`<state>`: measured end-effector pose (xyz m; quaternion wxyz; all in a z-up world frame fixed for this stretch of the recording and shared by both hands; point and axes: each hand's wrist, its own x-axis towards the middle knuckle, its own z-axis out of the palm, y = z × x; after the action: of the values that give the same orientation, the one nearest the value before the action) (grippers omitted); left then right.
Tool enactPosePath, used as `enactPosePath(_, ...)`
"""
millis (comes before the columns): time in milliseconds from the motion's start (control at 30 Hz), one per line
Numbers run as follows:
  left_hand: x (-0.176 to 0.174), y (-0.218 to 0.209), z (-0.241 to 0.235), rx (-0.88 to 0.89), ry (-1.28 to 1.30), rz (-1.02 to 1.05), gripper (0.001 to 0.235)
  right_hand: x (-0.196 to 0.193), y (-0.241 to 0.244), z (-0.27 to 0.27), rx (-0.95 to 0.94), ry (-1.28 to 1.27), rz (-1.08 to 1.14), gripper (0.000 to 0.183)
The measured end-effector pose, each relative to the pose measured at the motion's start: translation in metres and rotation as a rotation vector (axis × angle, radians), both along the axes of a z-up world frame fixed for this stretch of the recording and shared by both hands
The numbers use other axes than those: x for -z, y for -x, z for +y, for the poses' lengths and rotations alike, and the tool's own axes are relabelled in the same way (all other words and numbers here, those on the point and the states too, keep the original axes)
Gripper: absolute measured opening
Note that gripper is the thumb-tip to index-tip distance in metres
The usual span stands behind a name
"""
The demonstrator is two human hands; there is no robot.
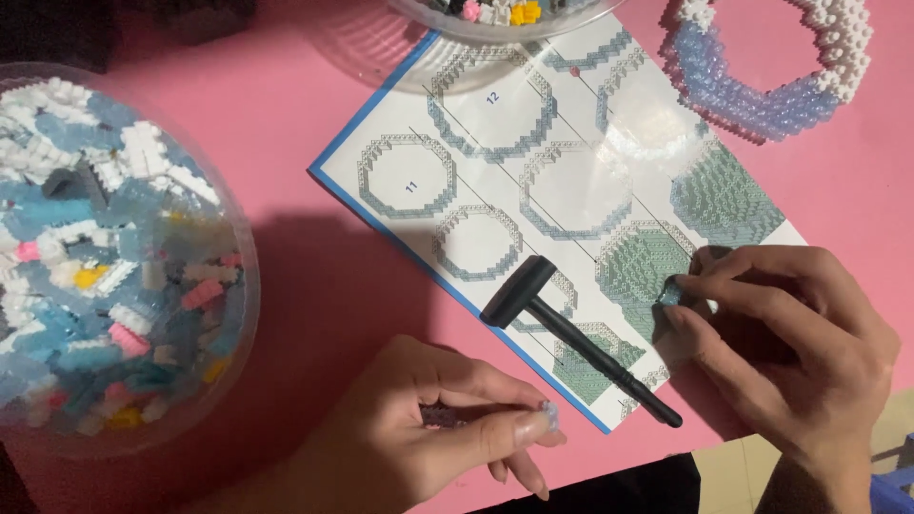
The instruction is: Assembling a toy using small interlocking plastic beads by following a pattern guide
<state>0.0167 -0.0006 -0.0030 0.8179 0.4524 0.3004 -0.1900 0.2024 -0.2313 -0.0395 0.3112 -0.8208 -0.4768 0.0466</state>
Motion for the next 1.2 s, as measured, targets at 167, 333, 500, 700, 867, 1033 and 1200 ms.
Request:
enactPosePath(167,0.010,0.009,-0.004,-0.047,0.018,-0.185,0.018,-0.015,0.026,-0.005,0.002,-0.044,-0.014,0.030)
enactPosePath(333,0.009,0.007,-0.003,-0.038,-0.004,-0.127,0.021,-0.024,0.064,0.023,-0.072,-0.204,0.062,0.022)
enactPosePath(500,0.012,0.013,-0.006,-0.055,0.020,-0.204,0.019,-0.012,0.074,0.011,-0.102,-0.168,-0.001,0.024)
enactPosePath(700,0.003,0.006,0.001,0.003,0.003,-0.102,0.019,-0.002,0.091,-0.003,-0.009,-0.160,-0.016,0.025)
enactPosePath(867,0.003,0.007,0.003,0.018,0.022,-0.149,0.019,0.000,0.108,0.004,0.075,-0.198,0.090,0.024)
enactPosePath(1033,0.000,0.005,0.005,0.042,-0.008,-0.170,0.019,-0.003,0.113,0.009,0.153,-0.170,0.149,0.024)
enactPosePath(1200,0.001,0.006,0.005,0.045,-0.041,-0.195,0.020,-0.004,0.116,0.013,0.180,-0.179,0.157,0.023)
